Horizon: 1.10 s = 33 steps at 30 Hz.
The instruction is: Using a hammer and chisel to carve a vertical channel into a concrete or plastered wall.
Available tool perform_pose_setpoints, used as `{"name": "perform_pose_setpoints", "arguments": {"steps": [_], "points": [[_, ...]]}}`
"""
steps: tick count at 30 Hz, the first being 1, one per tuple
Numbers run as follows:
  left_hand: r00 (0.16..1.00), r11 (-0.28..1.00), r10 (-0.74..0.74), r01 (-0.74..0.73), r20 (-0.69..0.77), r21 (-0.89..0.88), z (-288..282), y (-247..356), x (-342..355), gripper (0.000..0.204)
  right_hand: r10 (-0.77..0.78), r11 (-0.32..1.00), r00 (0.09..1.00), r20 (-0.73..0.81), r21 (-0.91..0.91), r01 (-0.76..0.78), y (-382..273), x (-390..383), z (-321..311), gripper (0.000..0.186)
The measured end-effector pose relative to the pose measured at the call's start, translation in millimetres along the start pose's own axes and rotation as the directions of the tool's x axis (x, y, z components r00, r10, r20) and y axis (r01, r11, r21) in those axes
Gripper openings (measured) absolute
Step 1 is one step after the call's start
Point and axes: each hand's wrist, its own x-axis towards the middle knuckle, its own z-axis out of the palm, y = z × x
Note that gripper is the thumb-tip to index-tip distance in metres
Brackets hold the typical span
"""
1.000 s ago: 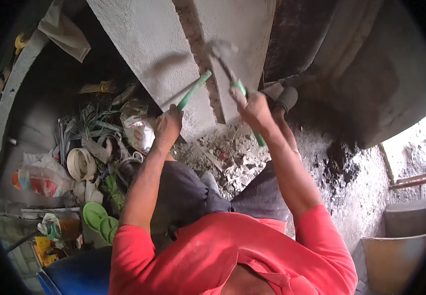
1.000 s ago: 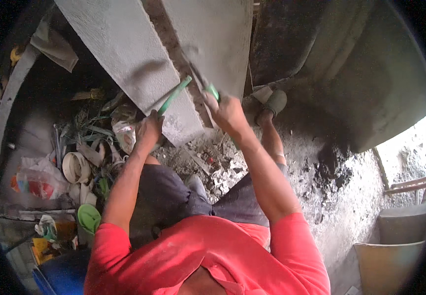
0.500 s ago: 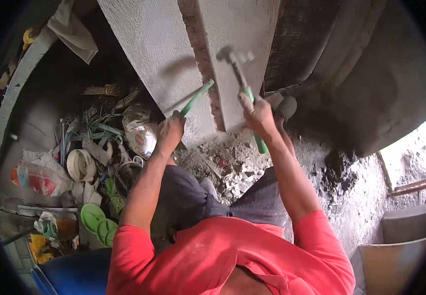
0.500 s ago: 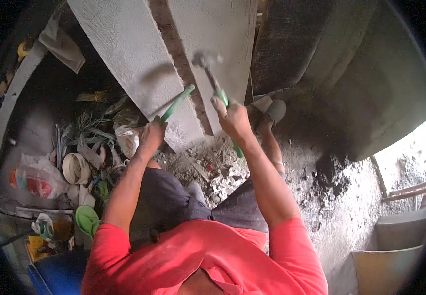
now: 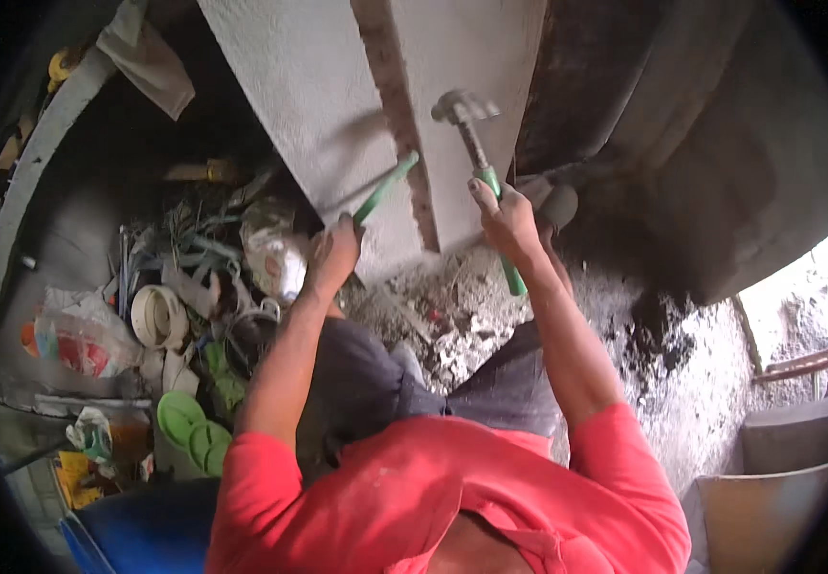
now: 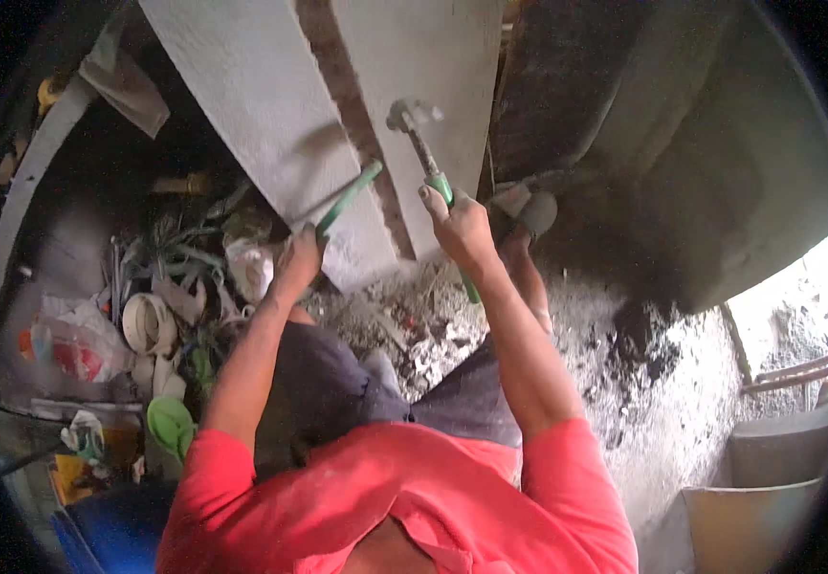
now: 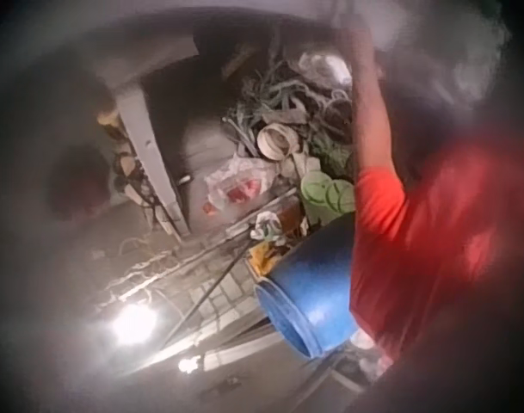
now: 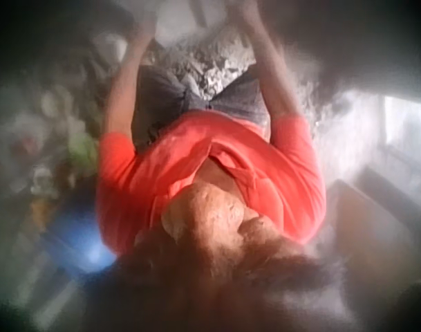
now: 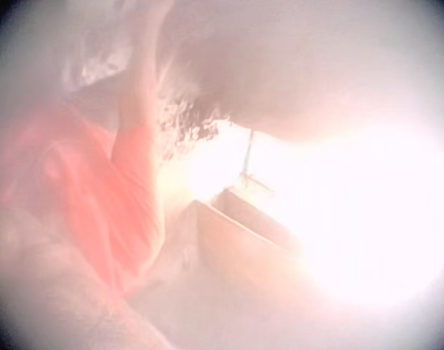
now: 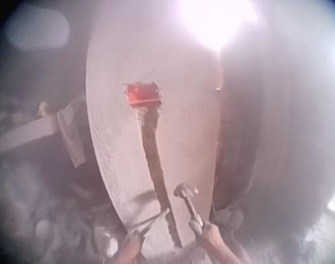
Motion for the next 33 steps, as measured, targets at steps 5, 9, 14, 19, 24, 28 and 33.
{"name": "perform_pose_setpoints", "arguments": {"steps": [5,9,14,19,24,28,33], "points": [[0.984,0.985,-0.055,0.081,0.170,-0.153,0,-12,10,0.038,-0.296,0.864,0.934,-0.202,0.360,0.352,-114,-4,-74,0.054],[0.934,0.915,-0.278,0.328,0.223,-0.233,33,40,11,0.044,-0.430,0.779,0.832,-0.349,0.321,0.538,-110,-27,-90,0.041],[0.882,0.742,-0.468,0.364,-0.046,-0.563,104,93,-11,0.039,-0.234,0.848,0.968,-0.092,0.467,0.250,-16,-82,-58,0.048],[0.969,0.904,-0.213,0.243,0.124,-0.351,13,25,20,0.039,0.380,0.814,0.894,0.236,0.373,-0.445,104,-119,-15,0.046],[0.986,0.959,-0.158,0.167,0.059,-0.227,45,24,-10,0.032,0.484,0.354,0.598,0.639,0.482,-0.802,145,-117,67,0.023],[0.964,0.960,-0.192,0.223,0.186,-0.167,4,56,8,0.036,0.237,0.366,0.655,0.717,0.559,-0.744,95,-73,98,0.019],[0.956,0.870,-0.269,0.189,-0.119,-0.455,-29,47,3,0.034,-0.100,0.747,0.782,0.615,0.566,-0.349,4,-38,43,0.020]]}}
